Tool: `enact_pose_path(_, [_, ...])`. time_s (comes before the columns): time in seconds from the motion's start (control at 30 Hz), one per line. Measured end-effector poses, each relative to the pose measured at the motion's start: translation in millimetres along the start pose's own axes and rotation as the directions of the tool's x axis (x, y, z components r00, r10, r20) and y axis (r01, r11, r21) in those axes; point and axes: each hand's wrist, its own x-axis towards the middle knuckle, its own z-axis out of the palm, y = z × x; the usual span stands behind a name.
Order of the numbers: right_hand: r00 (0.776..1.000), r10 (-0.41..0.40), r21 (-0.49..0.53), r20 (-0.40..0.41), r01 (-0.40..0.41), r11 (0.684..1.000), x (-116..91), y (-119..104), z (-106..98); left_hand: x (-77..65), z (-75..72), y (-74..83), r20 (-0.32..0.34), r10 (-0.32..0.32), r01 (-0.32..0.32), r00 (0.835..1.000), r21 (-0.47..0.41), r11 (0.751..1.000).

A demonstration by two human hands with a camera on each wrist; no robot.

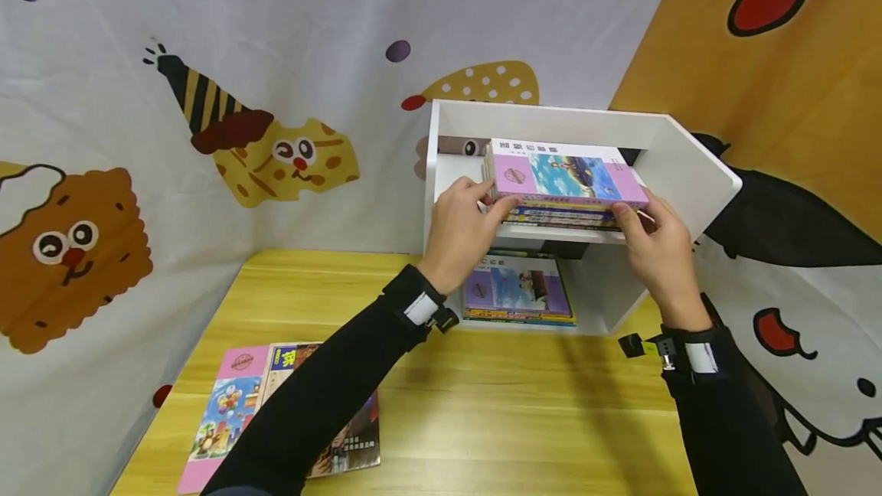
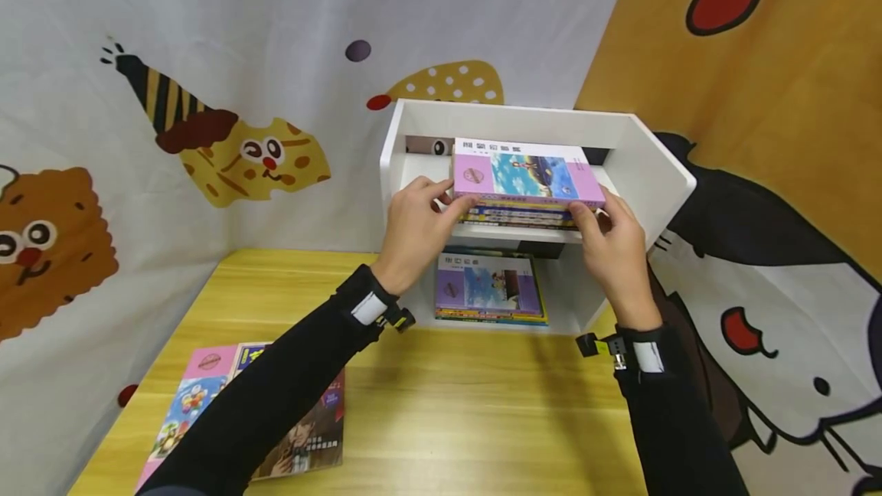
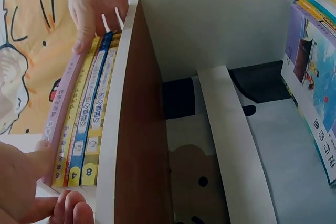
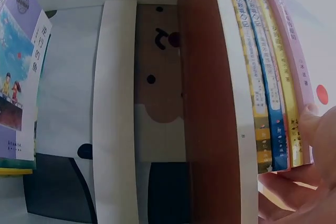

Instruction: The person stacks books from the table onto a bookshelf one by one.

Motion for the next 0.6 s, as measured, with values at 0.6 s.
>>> enact_pose_path(0.6, [0.997, -0.046, -0.043, -0.069, 0.043, 0.998, -0.4, 0.4, 5.6, 5.0, 2.5, 0.3, -0.005, 0.041, -0.040, 0.999, 0.148, 0.988])
